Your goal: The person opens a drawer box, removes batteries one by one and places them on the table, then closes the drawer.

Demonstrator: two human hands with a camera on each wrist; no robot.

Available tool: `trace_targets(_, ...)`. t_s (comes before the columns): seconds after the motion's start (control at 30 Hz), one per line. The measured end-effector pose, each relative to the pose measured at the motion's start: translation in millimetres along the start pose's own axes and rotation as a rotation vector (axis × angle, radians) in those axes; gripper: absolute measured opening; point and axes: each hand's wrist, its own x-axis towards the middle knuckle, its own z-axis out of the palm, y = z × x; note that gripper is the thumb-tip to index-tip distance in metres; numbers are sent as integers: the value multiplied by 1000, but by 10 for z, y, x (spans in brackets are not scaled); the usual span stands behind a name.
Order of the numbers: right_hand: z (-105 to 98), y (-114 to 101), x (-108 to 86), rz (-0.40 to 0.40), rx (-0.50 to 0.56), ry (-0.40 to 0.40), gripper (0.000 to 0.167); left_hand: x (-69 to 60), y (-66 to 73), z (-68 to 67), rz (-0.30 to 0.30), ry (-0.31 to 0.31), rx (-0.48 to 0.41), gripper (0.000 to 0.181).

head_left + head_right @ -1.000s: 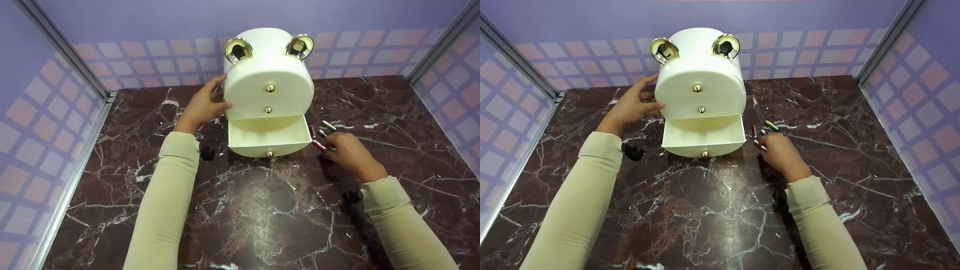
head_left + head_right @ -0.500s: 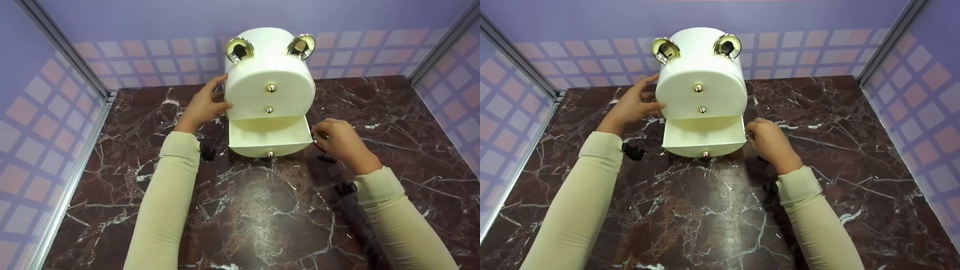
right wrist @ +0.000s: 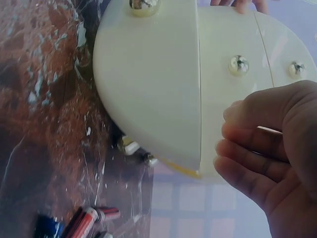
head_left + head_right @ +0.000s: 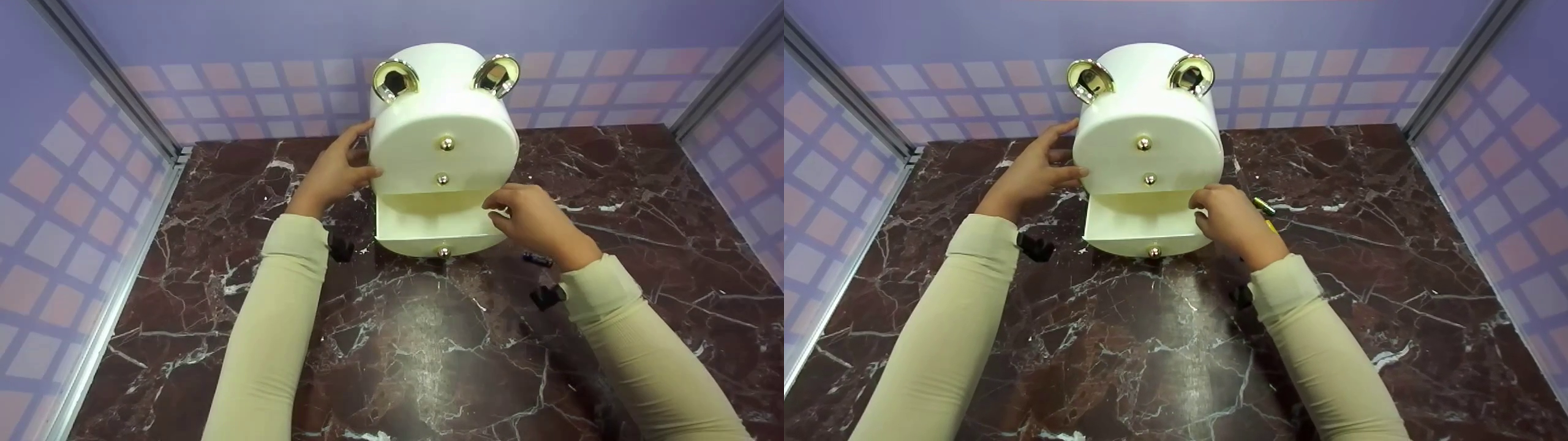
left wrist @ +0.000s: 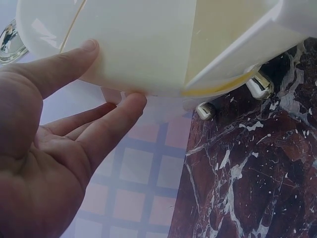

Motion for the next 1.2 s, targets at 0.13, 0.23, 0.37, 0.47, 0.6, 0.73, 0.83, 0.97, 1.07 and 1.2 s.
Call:
trace_targets(0.13, 33, -32, 83, 12, 53, -68, 15, -5, 3, 8, -1, 0, 5, 85)
trace_targets(0.23, 63, -46, 152, 24, 87, -111, 16, -9, 2, 12, 0, 0, -3, 85)
trace_targets(0.37, 110, -71, 250, 23, 139, -164, 17, -6, -1, 13, 7, 0, -10, 85)
trace_targets(0.47, 147, -95, 320, 33, 182, -226, 17, -3, -4, 11, 5, -2, 2, 85)
trace_targets(0.6, 196, -120, 403, 50, 208, -302, 16, -3, -4, 8, 3, -6, 14, 85)
trace_targets(0.73, 247, -132, 485, 50, 241, -349, 15, -4, 4, 8, 4, 0, 12, 84)
trace_targets(0.83, 287, -136, 540, 54, 272, -388, 16, -7, 14, 6, -1, 3, 9, 85)
trace_targets(0.97, 342, -157, 604, 67, 285, -447, 18, -7, 19, 3, 0, -3, 12, 86)
trace_targets(1.07, 395, -190, 652, 68, 285, -500, 17, -5, 16, 4, 3, -5, 11, 86)
trace_targets(1.2, 471, -241, 715, 47, 228, -572, 14, -10, 12, 7, -2, -2, 12, 86)
